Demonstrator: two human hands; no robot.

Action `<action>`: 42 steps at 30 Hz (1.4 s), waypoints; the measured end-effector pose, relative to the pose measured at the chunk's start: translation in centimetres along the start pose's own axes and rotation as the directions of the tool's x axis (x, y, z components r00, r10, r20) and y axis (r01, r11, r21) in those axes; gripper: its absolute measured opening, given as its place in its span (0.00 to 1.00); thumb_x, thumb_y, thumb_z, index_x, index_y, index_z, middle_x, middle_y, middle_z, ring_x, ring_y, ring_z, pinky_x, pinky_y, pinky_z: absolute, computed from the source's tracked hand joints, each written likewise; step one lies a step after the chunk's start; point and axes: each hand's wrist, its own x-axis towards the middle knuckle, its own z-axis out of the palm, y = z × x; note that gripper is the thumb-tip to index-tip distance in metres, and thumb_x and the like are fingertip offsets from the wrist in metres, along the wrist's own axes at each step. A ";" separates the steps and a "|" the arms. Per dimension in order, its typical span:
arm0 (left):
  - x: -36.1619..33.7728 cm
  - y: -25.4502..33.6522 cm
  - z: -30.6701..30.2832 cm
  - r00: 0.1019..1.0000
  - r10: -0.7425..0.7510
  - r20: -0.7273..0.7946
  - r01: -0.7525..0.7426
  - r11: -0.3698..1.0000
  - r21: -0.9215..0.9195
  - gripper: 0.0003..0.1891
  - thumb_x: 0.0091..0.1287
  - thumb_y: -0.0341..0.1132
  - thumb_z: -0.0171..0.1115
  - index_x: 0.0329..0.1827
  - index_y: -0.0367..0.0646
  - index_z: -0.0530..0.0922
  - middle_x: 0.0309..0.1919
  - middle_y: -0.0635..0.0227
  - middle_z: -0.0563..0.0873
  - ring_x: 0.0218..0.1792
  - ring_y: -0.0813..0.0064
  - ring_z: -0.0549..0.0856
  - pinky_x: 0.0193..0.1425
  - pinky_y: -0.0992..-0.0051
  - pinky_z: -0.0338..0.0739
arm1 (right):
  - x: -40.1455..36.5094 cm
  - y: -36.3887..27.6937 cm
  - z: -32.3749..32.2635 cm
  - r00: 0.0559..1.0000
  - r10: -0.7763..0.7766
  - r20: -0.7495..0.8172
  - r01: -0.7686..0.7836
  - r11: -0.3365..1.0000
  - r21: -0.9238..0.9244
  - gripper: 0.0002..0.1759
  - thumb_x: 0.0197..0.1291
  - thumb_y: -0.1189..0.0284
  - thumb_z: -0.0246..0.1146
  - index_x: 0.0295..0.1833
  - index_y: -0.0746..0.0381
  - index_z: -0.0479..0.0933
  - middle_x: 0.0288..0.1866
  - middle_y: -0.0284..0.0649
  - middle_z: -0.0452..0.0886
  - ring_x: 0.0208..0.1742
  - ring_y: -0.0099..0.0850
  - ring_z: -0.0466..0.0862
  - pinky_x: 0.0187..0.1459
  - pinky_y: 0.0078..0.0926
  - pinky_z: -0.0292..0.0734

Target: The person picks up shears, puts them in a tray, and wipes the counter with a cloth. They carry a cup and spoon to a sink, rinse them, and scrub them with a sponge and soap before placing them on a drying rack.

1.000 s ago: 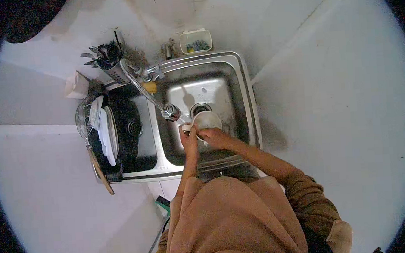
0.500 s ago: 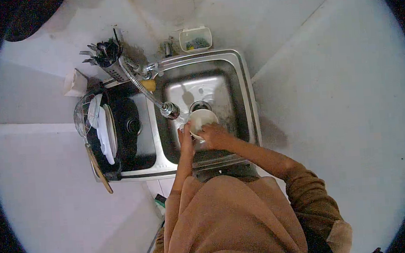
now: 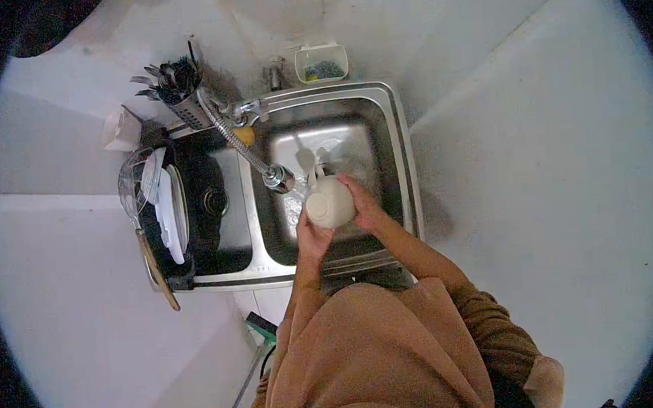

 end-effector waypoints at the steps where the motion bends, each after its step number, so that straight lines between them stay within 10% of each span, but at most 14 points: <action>1: 0.3 0.3 -0.4 1.000 0.019 0.016 -0.018 0.998 -0.054 0.21 0.69 0.50 0.45 0.56 0.45 0.70 0.50 0.68 0.79 0.45 0.70 0.80 0.45 0.69 0.78 | -0.3 -0.3 0.2 1.000 0.000 0.000 0.000 1.000 0.000 0.27 0.56 0.54 0.59 0.54 0.63 0.71 0.48 0.38 0.78 0.41 0.32 0.81 0.42 0.35 0.75; 4: 1.2 1.8 -2.8 0.995 -0.001 0.103 0.015 0.990 -0.137 0.18 0.68 0.44 0.49 0.56 0.44 0.71 0.48 0.67 0.80 0.44 0.72 0.81 0.43 0.73 0.79 | 0.0 -1.3 -0.7 0.988 -0.005 -0.152 -0.036 0.963 -0.266 0.24 0.59 0.52 0.56 0.48 0.61 0.74 0.46 0.40 0.79 0.42 0.32 0.80 0.44 0.36 0.74; 6: 1.2 2.0 -3.5 0.984 -0.045 0.174 0.074 0.984 -0.163 0.17 0.68 0.41 0.52 0.55 0.43 0.71 0.46 0.67 0.81 0.42 0.74 0.81 0.39 0.77 0.80 | 0.8 -1.3 -2.5 0.858 -0.513 -0.023 -0.031 -0.008 -0.999 0.19 0.61 0.55 0.56 0.42 0.61 0.74 0.44 0.42 0.79 0.45 0.33 0.79 0.46 0.35 0.73; 10: -0.1 2.6 -1.4 0.990 0.134 0.047 -0.141 0.959 0.247 0.16 0.66 0.38 0.56 0.54 0.43 0.72 0.44 0.70 0.81 0.39 0.80 0.81 0.29 0.87 0.76 | 0.8 -1.5 -2.9 0.737 -0.657 -0.159 0.086 0.325 -0.942 0.12 0.60 0.63 0.58 0.37 0.62 0.74 0.44 0.43 0.78 0.46 0.39 0.78 0.46 0.36 0.73; 12: -0.8 2.6 -0.4 0.989 0.141 0.034 -0.144 0.919 0.367 0.16 0.65 0.38 0.57 0.54 0.44 0.72 0.44 0.71 0.81 0.39 0.81 0.81 0.31 0.88 0.75 | -1.0 -0.8 -1.3 0.512 -0.698 0.500 0.644 -0.073 -0.761 0.07 0.53 0.74 0.61 0.38 0.62 0.75 0.44 0.43 0.78 0.47 0.44 0.76 0.47 0.36 0.72; 15: -2.2 2.6 0.6 0.997 0.061 -0.049 -0.012 0.737 0.676 0.17 0.65 0.37 0.57 0.55 0.43 0.72 0.45 0.73 0.80 0.45 0.80 0.78 0.47 0.82 0.72 | -1.6 0.4 0.7 0.351 -0.464 0.813 0.644 -0.511 -0.569 0.11 0.46 0.77 0.62 0.40 0.61 0.75 0.42 0.45 0.77 0.47 0.45 0.76 0.49 0.37 0.71; 18: -3.3 1.4 2.4 0.950 0.181 0.255 -0.313 0.501 0.807 0.19 0.65 0.39 0.57 0.57 0.39 0.71 0.48 0.73 0.79 0.49 0.81 0.73 0.55 0.79 0.64 | -0.1 -1.2 1.2 0.557 -0.614 0.559 0.497 -0.292 -0.817 0.13 0.43 0.78 0.61 0.39 0.61 0.76 0.40 0.45 0.76 0.46 0.45 0.75 0.50 0.39 0.70; 25: -3.4 2.0 2.3 0.962 0.204 0.182 -0.249 0.379 0.891 0.21 0.65 0.40 0.57 0.56 0.35 0.70 0.49 0.68 0.79 0.49 0.77 0.73 0.57 0.77 0.63 | -1.1 1.3 0.1 0.387 -0.466 0.796 0.707 -0.404 -0.580 0.11 0.48 0.78 0.56 0.40 0.63 0.74 0.39 0.48 0.75 0.43 0.47 0.74 0.45 0.43 0.70; 27: -3.5 1.5 2.1 0.963 0.215 0.161 -0.242 0.436 0.867 0.22 0.64 0.40 0.58 0.57 0.35 0.70 0.49 0.68 0.79 0.48 0.79 0.74 0.55 0.78 0.64 | 0.7 0.1 -0.1 0.648 -0.510 0.566 0.471 -0.316 -0.824 0.11 0.52 0.76 0.54 0.42 0.62 0.74 0.41 0.48 0.75 0.44 0.46 0.74 0.48 0.42 0.69; 33: -1.0 0.3 -1.7 0.979 0.196 0.054 -0.200 0.890 0.410 0.15 0.66 0.34 0.54 0.54 0.39 0.72 0.48 0.67 0.79 0.48 0.74 0.77 0.54 0.75 0.70 | -3.1 3.0 1.0 0.447 -0.521 0.727 0.614 -0.412 -0.673 0.12 0.52 0.74 0.57 0.45 0.59 0.75 0.52 0.43 0.73 0.57 0.44 0.72 0.57 0.40 0.65; 35: -0.8 0.5 -0.5 0.971 0.230 0.056 -0.237 0.937 0.257 0.17 0.66 0.35 0.54 0.55 0.39 0.71 0.50 0.64 0.79 0.49 0.72 0.78 0.55 0.73 0.72 | -4.6 3.1 -0.7 0.484 -0.519 0.705 0.728 -0.208 -0.653 0.13 0.52 0.74 0.58 0.46 0.60 0.74 0.56 0.45 0.71 0.60 0.44 0.70 0.60 0.40 0.63; 38: -1.9 1.1 1.1 0.973 0.223 -0.067 -0.216 0.972 0.098 0.18 0.66 0.38 0.54 0.56 0.37 0.70 0.50 0.64 0.78 0.50 0.73 0.78 0.58 0.72 0.71 | -3.7 4.2 -4.7 0.432 -0.396 0.810 0.600 -0.544 -0.586 0.14 0.53 0.74 0.59 0.47 0.62 0.73 0.57 0.47 0.70 0.61 0.44 0.69 0.62 0.40 0.61; 40: -1.6 0.7 0.4 0.980 0.193 0.040 -0.193 0.981 0.004 0.24 0.66 0.43 0.53 0.59 0.35 0.67 0.50 0.62 0.78 0.51 0.70 0.78 0.57 0.70 0.72 | -3.9 2.8 -3.1 0.480 -0.774 0.413 0.524 -0.124 -0.842 0.13 0.54 0.75 0.57 0.47 0.63 0.74 0.57 0.46 0.71 0.62 0.44 0.68 0.63 0.39 0.61; 42: -1.6 0.1 0.4 0.984 0.173 0.047 -0.175 0.983 0.047 0.22 0.66 0.41 0.54 0.58 0.36 0.68 0.50 0.64 0.78 0.50 0.71 0.78 0.57 0.71 0.71 | -4.2 1.2 -0.5 0.457 -0.749 0.480 0.594 -0.144 -0.791 0.12 0.55 0.76 0.56 0.47 0.63 0.74 0.57 0.45 0.71 0.61 0.44 0.69 0.62 0.39 0.61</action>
